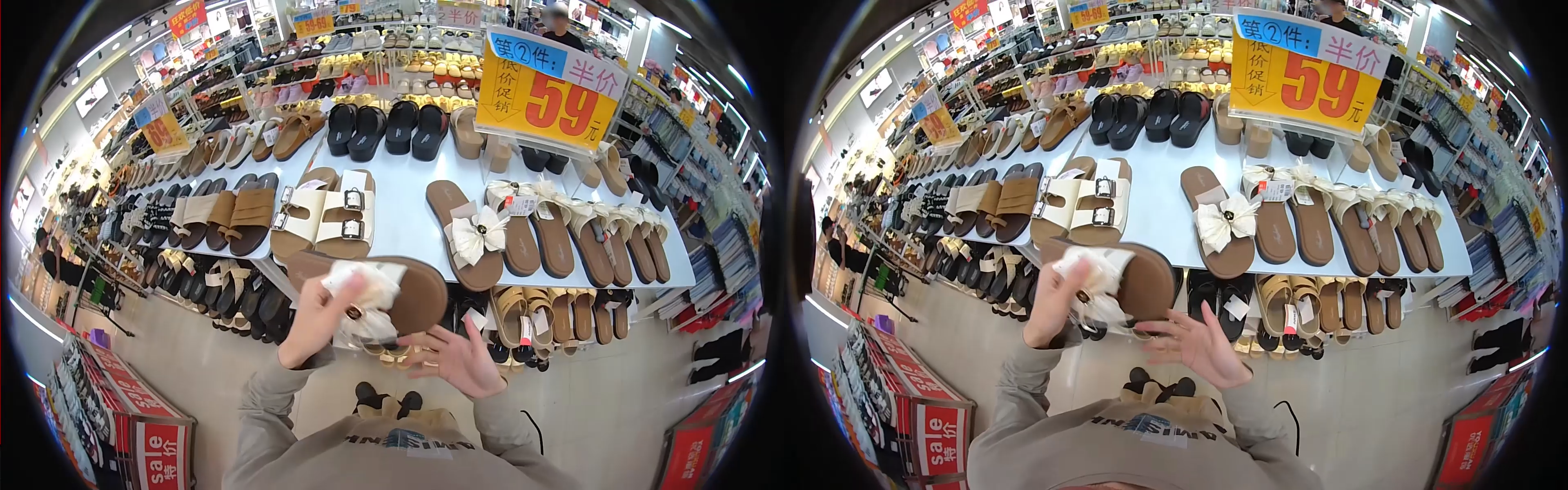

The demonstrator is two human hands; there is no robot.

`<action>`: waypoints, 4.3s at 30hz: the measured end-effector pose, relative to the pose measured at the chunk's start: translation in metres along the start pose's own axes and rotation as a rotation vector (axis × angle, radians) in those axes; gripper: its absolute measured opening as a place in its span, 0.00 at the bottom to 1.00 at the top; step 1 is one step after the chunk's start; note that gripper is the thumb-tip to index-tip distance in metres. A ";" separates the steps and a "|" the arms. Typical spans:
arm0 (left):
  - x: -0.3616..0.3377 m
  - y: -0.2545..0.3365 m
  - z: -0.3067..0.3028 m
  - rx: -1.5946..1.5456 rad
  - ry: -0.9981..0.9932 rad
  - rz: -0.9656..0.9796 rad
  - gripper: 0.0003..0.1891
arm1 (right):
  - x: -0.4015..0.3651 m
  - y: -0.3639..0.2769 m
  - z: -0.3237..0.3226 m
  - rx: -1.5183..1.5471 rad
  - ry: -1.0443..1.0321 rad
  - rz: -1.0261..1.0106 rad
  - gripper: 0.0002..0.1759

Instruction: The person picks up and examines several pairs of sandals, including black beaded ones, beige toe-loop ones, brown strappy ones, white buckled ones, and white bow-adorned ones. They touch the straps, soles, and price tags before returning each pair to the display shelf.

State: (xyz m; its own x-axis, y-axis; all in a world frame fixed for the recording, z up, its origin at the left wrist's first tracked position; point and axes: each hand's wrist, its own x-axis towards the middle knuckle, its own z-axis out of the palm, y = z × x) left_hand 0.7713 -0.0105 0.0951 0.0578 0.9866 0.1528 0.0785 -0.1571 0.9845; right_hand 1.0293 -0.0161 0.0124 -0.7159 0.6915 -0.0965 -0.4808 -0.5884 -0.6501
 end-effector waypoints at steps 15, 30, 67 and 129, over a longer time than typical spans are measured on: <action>-0.021 0.006 0.051 0.715 -0.852 0.472 0.15 | -0.050 0.050 -0.054 -0.207 0.231 0.227 0.33; -0.028 -0.034 0.059 -0.281 0.023 0.063 0.50 | -0.025 0.073 0.015 -0.960 0.254 -0.348 0.55; 0.042 -0.046 -0.014 -0.658 -0.351 -0.085 0.37 | 0.002 0.100 -0.032 -0.235 0.129 0.010 0.47; -0.009 -0.102 -0.008 -0.147 -0.393 0.150 0.26 | 0.062 0.042 0.003 -1.110 1.273 -0.906 0.38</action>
State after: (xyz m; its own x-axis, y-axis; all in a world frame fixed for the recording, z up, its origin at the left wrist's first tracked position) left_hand 0.7544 -0.0028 -0.0056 0.4337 0.8569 0.2788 -0.1004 -0.2615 0.9600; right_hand 0.9633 0.0004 -0.0186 0.5135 0.7493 0.4182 0.4177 0.2075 -0.8846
